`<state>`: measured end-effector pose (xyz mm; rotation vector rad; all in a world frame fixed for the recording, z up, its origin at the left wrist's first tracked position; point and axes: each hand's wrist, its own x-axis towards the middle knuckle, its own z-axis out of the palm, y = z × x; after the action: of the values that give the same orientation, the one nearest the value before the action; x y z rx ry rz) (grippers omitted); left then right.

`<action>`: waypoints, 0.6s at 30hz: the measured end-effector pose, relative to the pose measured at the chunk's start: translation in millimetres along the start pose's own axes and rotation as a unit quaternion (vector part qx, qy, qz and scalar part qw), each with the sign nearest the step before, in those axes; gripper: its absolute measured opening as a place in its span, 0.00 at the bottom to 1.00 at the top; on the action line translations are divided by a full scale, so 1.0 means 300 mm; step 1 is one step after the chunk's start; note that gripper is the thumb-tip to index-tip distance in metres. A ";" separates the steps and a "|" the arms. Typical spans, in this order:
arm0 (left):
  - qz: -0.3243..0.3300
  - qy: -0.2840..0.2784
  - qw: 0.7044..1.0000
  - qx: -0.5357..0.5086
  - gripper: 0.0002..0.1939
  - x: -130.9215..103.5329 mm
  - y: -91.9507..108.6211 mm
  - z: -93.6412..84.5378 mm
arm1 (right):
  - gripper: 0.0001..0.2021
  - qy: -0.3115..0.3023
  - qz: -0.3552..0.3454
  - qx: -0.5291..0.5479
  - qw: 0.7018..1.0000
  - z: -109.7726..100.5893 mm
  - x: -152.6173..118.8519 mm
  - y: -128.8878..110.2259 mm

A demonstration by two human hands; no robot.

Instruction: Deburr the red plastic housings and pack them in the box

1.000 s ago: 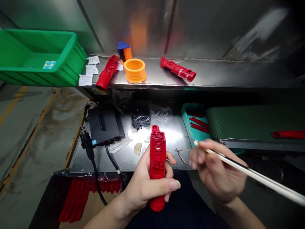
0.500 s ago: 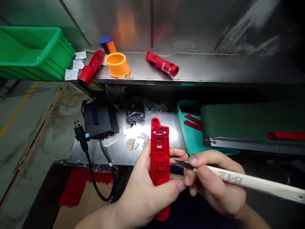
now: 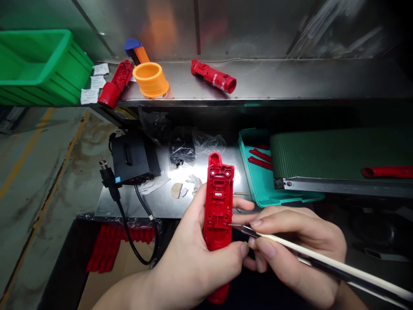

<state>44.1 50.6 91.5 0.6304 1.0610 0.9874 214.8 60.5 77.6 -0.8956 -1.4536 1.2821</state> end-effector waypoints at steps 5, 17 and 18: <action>-0.045 -0.037 0.998 -0.021 0.21 -0.005 0.013 -0.007 | 0.21 -0.004 -0.015 -0.023 1.000 0.004 0.000 0.009; -0.088 -0.065 0.993 -0.031 0.20 -0.005 0.008 -0.024 | 0.20 0.012 -0.001 -0.012 1.000 0.015 -0.008 0.009; -0.091 -0.066 0.993 -0.035 0.20 -0.005 0.008 -0.024 | 0.20 0.012 -0.002 -0.012 1.000 0.015 -0.007 0.010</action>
<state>36.3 50.1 91.3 0.5251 0.9448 0.8093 210.7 57.8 74.2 -0.9207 -1.4534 1.2489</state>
